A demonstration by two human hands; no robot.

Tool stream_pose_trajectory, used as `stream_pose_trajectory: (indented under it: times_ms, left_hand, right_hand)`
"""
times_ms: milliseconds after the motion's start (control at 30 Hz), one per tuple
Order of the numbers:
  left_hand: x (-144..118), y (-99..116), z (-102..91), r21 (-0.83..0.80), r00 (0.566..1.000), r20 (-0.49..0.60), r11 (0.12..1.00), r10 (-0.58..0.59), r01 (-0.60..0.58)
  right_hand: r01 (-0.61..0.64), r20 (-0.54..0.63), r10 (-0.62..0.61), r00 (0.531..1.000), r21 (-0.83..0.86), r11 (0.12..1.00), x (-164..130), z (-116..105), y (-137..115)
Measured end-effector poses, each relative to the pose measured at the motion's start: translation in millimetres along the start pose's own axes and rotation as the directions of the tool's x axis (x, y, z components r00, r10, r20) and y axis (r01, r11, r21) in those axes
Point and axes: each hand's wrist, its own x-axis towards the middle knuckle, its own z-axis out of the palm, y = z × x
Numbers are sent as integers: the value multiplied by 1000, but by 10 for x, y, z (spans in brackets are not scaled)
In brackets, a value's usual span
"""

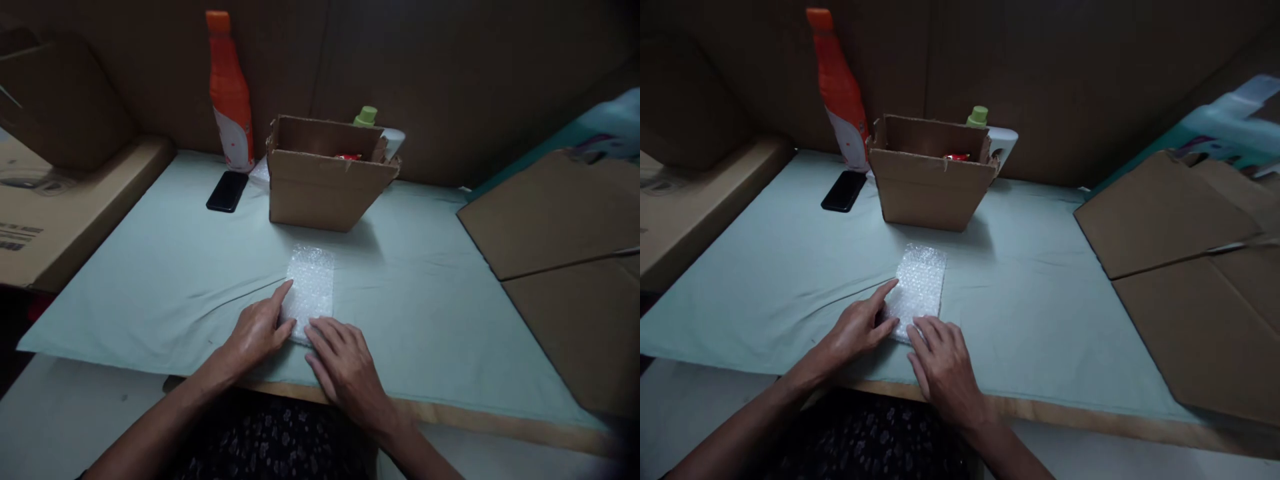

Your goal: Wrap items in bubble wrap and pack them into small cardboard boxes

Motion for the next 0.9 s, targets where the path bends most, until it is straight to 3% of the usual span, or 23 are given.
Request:
stream_pose_trajectory:
  times_ms: [67,133,233,300,367,500,667,733,800,867,900]
  left_hand:
    - [-73,7,-15,53,986,-137,994,99,-93]
    - [-181,44,-66,104,944,-210,966,253,-236]
    - [-327,108,-144,77,899,-126,908,419,-412]
    - [-349,118,-150,7,904,-78,906,421,-422]
    - [-292,99,-108,-31,924,-79,925,375,-378]
    - [-36,57,11,39,954,-110,960,279,-276]
    - [123,76,28,75,968,-152,979,201,-191]
    - [51,86,4,-22,966,-204,986,156,-164]
    - [-83,95,-18,-190,965,-260,978,35,-87]
    - [-237,115,-22,-432,954,-257,901,-157,32]
    - [-305,132,-13,-564,945,-213,821,-250,90]
  right_hand:
    - [-4,1,4,1000,4,1000,47,58,75]
    - [-9,-13,10,1000,73,997,82,45,129]
    - [-61,19,58,998,242,968,123,-61,147]
    - [-101,64,85,994,315,944,145,-123,149]
    - [-125,24,124,992,277,953,152,-149,160]
    - [-103,-161,107,981,34,994,102,-134,157]
    - [-59,-39,57,998,-51,997,72,-53,124]
    - [-82,-53,82,995,8,997,86,-19,154]
    - [-129,-79,140,987,127,984,96,-9,203]
    - [-199,-77,226,971,258,945,102,-28,249]
    - [-252,-56,283,957,318,914,106,-46,265]
